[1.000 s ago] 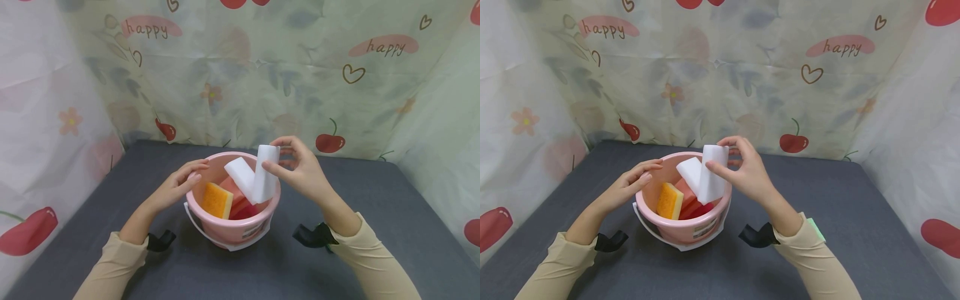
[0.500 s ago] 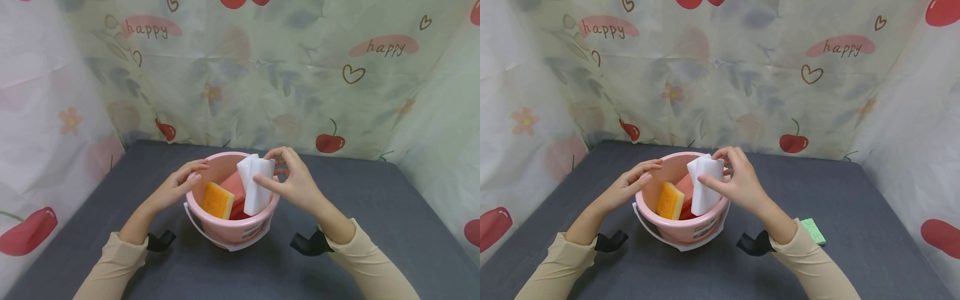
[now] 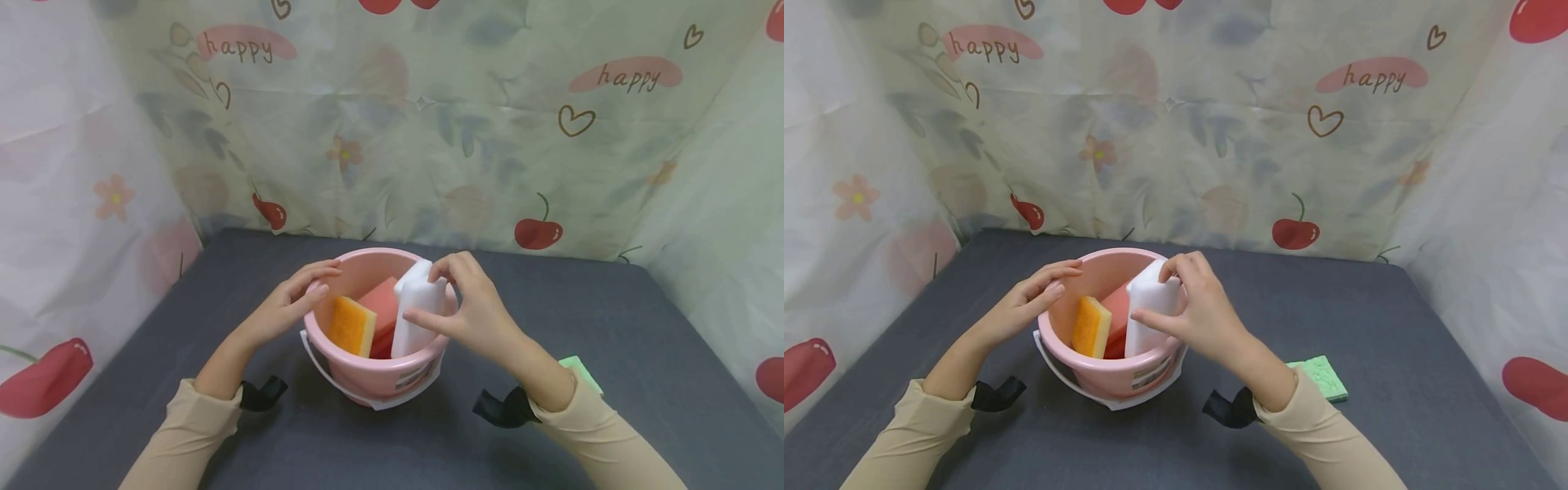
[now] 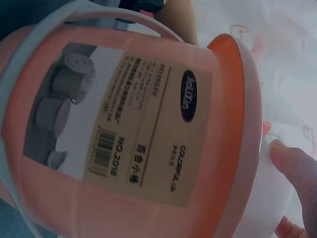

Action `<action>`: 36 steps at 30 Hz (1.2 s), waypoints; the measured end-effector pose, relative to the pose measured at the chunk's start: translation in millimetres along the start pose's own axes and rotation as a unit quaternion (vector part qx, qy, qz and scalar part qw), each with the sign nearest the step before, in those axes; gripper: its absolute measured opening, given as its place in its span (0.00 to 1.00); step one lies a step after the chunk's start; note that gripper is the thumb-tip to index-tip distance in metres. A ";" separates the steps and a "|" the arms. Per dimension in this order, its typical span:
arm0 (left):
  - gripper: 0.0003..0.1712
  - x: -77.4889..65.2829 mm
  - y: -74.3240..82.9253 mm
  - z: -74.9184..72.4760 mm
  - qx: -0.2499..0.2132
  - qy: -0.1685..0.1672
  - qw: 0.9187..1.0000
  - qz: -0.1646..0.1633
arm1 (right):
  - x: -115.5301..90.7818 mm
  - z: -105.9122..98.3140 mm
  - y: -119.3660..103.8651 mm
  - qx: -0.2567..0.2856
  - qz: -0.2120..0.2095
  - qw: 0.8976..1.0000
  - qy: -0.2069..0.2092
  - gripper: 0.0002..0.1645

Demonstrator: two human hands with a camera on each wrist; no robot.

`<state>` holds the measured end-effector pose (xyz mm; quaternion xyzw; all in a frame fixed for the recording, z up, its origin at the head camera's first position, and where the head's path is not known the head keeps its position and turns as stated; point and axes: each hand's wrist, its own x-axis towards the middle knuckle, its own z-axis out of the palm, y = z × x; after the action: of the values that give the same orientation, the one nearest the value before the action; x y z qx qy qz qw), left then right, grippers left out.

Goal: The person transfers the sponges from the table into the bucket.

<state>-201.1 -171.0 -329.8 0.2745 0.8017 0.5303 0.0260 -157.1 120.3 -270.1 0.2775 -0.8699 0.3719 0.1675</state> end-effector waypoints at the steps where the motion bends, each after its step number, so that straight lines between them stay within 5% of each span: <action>1: 0.22 0.0 0.1 0.0 0.000 0.000 1.000 0.000 | -1.5 1.2 -1.0 -0.005 -0.006 1.000 -0.004 0.27; 9: 0.22 -0.1 1.2 0.4 0.001 -0.002 1.000 0.005 | -9.6 11.0 -6.6 -0.027 -0.065 0.996 -0.049 0.21; 18: 0.22 -0.8 0.7 -0.5 -0.004 -0.001 1.000 0.008 | -11.9 9.8 0.9 0.003 -0.118 0.982 -0.146 0.13; 27: 0.22 -0.1 -0.1 -0.9 0.003 0.002 1.000 0.006 | -10.6 -11.8 13.8 0.050 -0.103 0.991 -0.073 0.13; 36: 0.22 0.6 -1.7 -0.9 0.001 0.001 1.000 0.006 | -13.9 -38.5 43.7 -0.003 -0.063 0.997 -0.041 0.15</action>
<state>-202.6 -171.9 -330.8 0.2787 0.8007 0.5299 0.0213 -169.3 178.6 -275.6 0.3463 -0.8578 0.3462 0.1561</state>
